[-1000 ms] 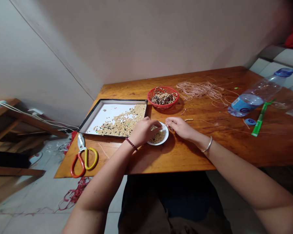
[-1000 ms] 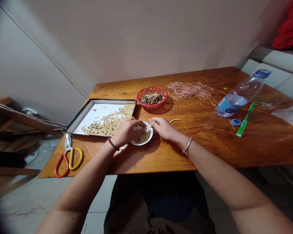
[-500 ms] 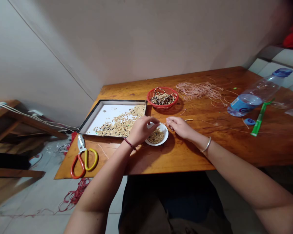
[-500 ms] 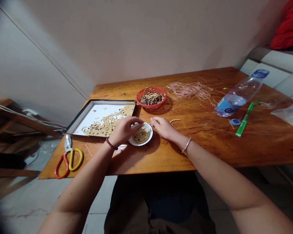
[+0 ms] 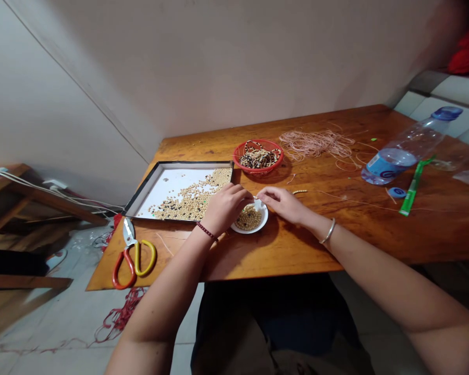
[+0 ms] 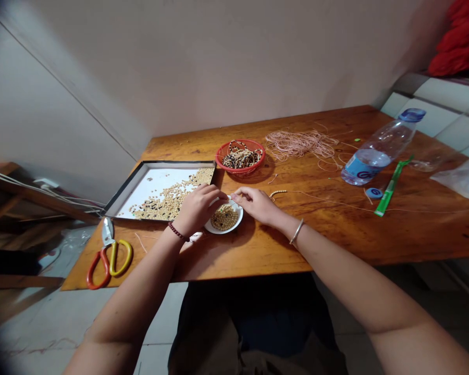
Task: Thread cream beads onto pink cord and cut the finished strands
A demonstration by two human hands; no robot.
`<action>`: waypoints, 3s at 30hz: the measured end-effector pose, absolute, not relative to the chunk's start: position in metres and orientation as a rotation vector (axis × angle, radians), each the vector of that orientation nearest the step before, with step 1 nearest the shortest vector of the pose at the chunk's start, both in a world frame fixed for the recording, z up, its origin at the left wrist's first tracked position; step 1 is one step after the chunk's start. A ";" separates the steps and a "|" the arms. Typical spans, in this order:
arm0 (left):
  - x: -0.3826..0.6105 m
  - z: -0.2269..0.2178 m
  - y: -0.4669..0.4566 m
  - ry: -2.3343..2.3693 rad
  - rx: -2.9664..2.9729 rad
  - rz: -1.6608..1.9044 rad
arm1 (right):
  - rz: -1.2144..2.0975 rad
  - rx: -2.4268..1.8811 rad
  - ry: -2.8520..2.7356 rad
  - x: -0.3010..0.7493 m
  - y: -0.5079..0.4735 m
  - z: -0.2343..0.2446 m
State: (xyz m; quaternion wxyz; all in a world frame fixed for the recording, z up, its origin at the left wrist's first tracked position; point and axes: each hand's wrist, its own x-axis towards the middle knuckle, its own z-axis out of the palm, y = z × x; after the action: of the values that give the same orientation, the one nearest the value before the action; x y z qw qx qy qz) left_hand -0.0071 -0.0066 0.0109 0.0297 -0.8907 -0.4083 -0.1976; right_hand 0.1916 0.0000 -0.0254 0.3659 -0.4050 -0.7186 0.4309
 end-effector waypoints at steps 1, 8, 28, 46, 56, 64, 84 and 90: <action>-0.007 0.011 -0.007 -1.252 -2.741 -0.584 | 1.105 -1.041 -1.846 0.192 -0.001 -0.025; -0.007 0.011 -0.007 -1.251 -2.740 -0.560 | 0.984 -1.081 -1.919 0.191 -0.003 -0.025; -0.007 0.010 -0.008 -1.283 -2.763 -0.675 | 0.924 -1.103 -1.904 0.189 -0.004 -0.025; -0.006 0.013 -0.010 -1.264 -2.781 -0.792 | 1.119 -1.036 -1.805 0.189 -0.001 -0.029; -0.006 0.016 -0.012 -1.356 -2.723 -0.743 | 0.899 -1.116 -1.915 0.192 0.002 -0.030; -0.007 0.017 -0.011 -1.396 -2.648 -0.708 | 0.801 -1.178 -1.913 0.193 0.002 -0.029; 0.000 0.010 -0.015 -1.189 -2.743 -0.919 | 1.135 -0.875 -1.831 0.193 -0.009 -0.019; 0.001 0.011 -0.016 -1.176 -2.696 -0.945 | 1.006 -0.938 -1.912 0.190 -0.007 -0.025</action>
State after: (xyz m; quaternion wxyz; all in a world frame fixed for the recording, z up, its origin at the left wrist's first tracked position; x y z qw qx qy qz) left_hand 0.0010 -0.0159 0.0107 0.0261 -0.8724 -0.3805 -0.3058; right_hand 0.1904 -0.0069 -0.0247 0.3830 -0.3678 -0.7499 0.3946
